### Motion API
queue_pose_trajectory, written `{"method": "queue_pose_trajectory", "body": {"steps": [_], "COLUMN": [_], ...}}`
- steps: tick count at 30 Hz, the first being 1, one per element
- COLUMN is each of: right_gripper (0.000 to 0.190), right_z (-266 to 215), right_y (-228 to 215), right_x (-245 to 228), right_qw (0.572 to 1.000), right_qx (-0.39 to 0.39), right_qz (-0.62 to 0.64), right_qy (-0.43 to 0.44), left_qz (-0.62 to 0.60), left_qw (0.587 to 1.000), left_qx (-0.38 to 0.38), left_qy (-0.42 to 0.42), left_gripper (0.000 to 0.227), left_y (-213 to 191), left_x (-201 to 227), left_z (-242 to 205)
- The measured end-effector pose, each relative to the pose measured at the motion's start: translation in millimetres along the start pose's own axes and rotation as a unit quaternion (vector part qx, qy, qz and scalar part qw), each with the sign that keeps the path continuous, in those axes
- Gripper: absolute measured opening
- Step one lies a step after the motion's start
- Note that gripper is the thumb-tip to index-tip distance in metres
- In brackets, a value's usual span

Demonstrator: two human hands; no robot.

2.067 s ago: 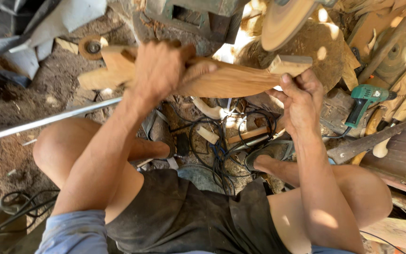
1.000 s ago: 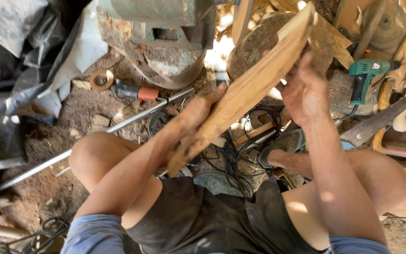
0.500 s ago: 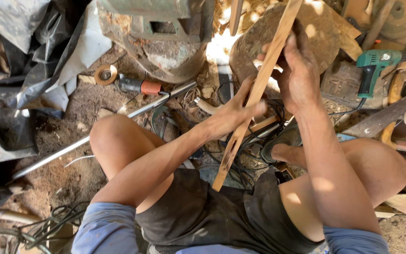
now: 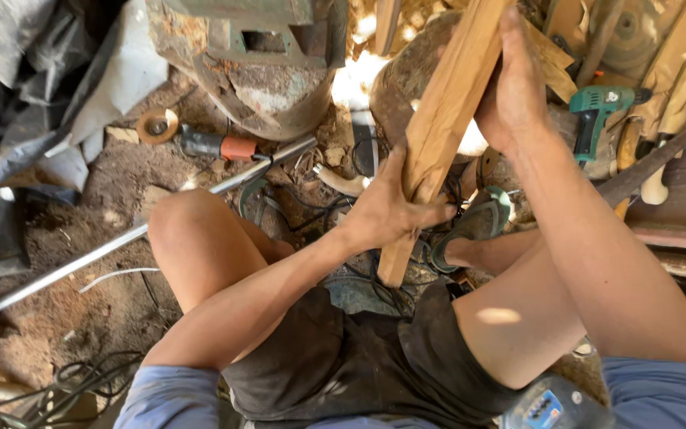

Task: The person drills holes into a curved wooden piece using a corded drill, then moves to a bench grinder to sand and shape the edges of the same piece. The person handles the wood and tools directly, repositioning the piece frequently to work on different areas.

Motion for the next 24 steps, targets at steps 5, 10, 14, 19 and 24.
{"method": "queue_pose_trajectory", "body": {"steps": [5,10,14,19,24], "right_gripper": [0.092,0.097,0.098,0.095,0.1], "right_z": [-10,9,19,21,1], "right_y": [4,-14,-37,-45,-8], "right_x": [41,63,63,49,21], "right_qw": [0.997,0.998,0.995,0.993,0.968], "right_qx": [0.026,0.049,0.096,0.12,0.024], "right_qz": [0.017,-0.003,0.02,-0.011,-0.247], "right_qy": [0.068,0.039,0.012,-0.009,-0.048], "left_qz": [0.053,-0.314,-0.47,-0.479,-0.553], "left_qw": [0.995,0.947,0.877,0.872,0.818], "left_qx": [0.074,0.057,-0.053,-0.072,-0.148], "left_qy": [-0.034,-0.027,-0.085,-0.07,-0.052], "left_gripper": [0.123,0.081,0.053,0.045,0.045], "left_y": [-5,-12,-3,-9,-20], "left_x": [-21,-38,-36,-29,-24], "left_z": [29,51,54,57,67]}}
Point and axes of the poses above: each hand's wrist, its own z-axis towards the middle knuckle, its own y-axis out of the palm, x = y × z, the point moved 4 cm from there along z, towards the middle knuckle, and after that the axes turned 2 degrees about -y, right-handed, at the moved point
